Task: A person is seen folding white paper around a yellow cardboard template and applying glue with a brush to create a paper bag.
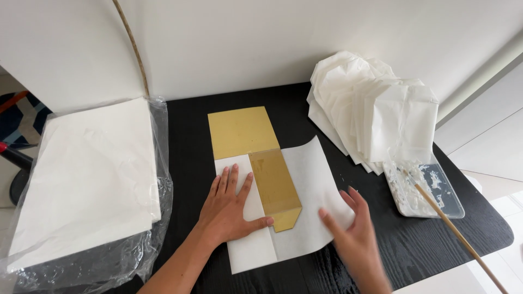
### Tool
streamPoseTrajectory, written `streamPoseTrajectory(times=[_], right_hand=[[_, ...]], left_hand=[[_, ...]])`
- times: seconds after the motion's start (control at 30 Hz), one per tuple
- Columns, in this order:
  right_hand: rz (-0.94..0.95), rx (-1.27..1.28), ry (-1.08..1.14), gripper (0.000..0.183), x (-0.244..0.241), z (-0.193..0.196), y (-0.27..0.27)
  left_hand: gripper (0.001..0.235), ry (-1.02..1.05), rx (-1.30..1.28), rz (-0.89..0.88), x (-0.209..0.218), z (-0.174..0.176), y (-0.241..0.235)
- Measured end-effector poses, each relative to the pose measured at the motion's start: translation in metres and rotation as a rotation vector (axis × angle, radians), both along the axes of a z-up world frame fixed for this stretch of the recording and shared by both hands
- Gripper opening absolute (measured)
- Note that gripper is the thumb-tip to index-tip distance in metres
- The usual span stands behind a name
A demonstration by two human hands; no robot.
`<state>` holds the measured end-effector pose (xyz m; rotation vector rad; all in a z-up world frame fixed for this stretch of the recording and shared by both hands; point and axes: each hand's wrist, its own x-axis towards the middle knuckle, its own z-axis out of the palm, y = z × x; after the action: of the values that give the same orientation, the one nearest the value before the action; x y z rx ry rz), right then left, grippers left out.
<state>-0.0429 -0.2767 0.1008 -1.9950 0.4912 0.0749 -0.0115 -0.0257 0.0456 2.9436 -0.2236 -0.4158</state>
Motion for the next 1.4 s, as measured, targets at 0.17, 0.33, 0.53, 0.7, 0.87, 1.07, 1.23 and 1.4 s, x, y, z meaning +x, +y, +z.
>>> streamPoseTrajectory(times=[0.17, 0.33, 0.53, 0.7, 0.87, 1.07, 1.23, 1.4], right_hand=[[0.159, 0.62, 0.171, 0.08, 0.077, -0.026, -0.045], [0.135, 1.056, 0.272, 0.099, 0.088, 0.013, -0.019], [0.17, 1.129, 0.168, 0.091, 0.11, 0.0, 0.0], [0.552, 1.236, 0.058, 0.106, 0.14, -0.06, -0.005], [0.323, 0.58, 0.13, 0.1, 0.121, -0.037, 0.029], [0.681, 0.278, -0.202, 0.099, 0.115, -0.06, 0.043], [0.758, 0.018, -0.208, 0.081, 0.109, -0.066, 0.048], [0.778, -0.288, -0.209, 0.076, 0.11, -0.078, 0.061]], left_hand=[[0.113, 0.042, -0.033, 0.037, -0.006, 0.023, -0.002], [0.094, 0.022, -0.053, 0.033, -0.003, 0.025, 0.003], [0.064, -0.104, -0.098, 0.035, 0.004, 0.008, 0.012], [0.058, -0.399, -0.212, -0.054, 0.019, -0.049, 0.029], [0.056, -0.384, -0.255, -0.076, 0.021, -0.044, 0.027], [0.063, -0.286, -0.238, -0.148, 0.018, -0.035, 0.009], [0.081, -0.153, -0.296, -0.136, 0.015, -0.031, 0.003], [0.101, -0.05, -0.293, -0.121, 0.01, -0.013, 0.0]])
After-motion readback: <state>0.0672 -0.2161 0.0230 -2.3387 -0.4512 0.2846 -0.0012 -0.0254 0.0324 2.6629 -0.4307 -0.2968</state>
